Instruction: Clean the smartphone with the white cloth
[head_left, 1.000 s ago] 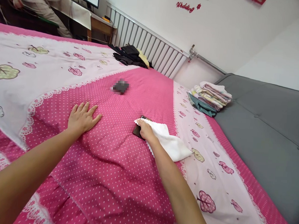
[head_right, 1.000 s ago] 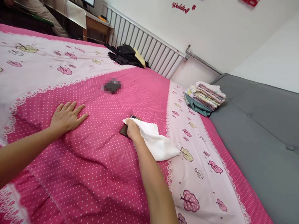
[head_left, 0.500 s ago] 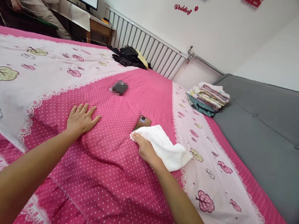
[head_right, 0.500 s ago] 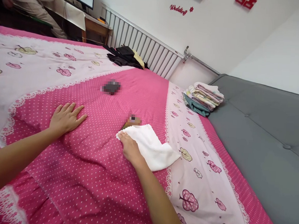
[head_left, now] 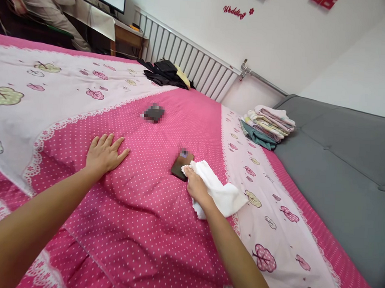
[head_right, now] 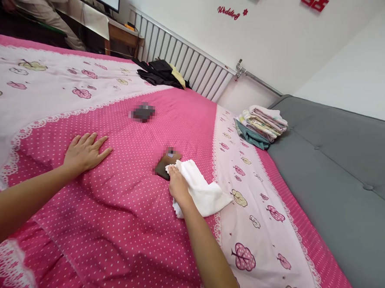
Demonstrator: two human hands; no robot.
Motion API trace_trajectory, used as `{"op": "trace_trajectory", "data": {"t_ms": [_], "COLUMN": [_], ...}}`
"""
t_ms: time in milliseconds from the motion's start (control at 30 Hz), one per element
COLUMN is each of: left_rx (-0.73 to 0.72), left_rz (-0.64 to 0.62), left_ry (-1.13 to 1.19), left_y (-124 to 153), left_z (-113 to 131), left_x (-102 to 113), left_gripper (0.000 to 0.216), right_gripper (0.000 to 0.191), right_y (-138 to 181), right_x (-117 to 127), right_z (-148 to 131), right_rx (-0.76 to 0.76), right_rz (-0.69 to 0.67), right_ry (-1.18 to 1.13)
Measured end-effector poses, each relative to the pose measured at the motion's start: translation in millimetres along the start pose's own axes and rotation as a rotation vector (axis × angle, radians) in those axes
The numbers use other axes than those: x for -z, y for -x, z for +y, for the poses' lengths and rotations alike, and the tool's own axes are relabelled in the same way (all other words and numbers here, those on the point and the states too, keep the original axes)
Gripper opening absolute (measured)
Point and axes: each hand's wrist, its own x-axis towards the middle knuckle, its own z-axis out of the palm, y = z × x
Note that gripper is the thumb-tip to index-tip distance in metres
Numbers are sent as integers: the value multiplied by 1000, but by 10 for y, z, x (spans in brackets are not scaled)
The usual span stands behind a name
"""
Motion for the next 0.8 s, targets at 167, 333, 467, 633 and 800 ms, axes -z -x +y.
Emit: {"op": "trace_trajectory", "data": {"t_ms": [167, 333, 467, 633, 800], "left_rx": [-2, -7, -5, -10, -9], "left_rz": [2, 8, 12, 30, 26], "left_ry": [17, 23, 6, -9, 32], "left_y": [-3, -16, -10, 4, -7], "left_z": [1, -14, -23, -30, -44], "left_x": [3, -16, -17, -12, -22], "left_gripper": [74, 75, 75, 75, 76], "right_gripper": [59, 57, 56, 56, 59], "right_y": [-256, -552, -757, -868, -728], "right_x": [64, 105, 138, 181, 189], "right_z": [52, 133, 196, 254, 230], "right_rx": [-63, -122, -147, -149, -102], "right_rz": [-6, 5, 12, 15, 24], "right_ry": [85, 99, 104, 90, 72]}}
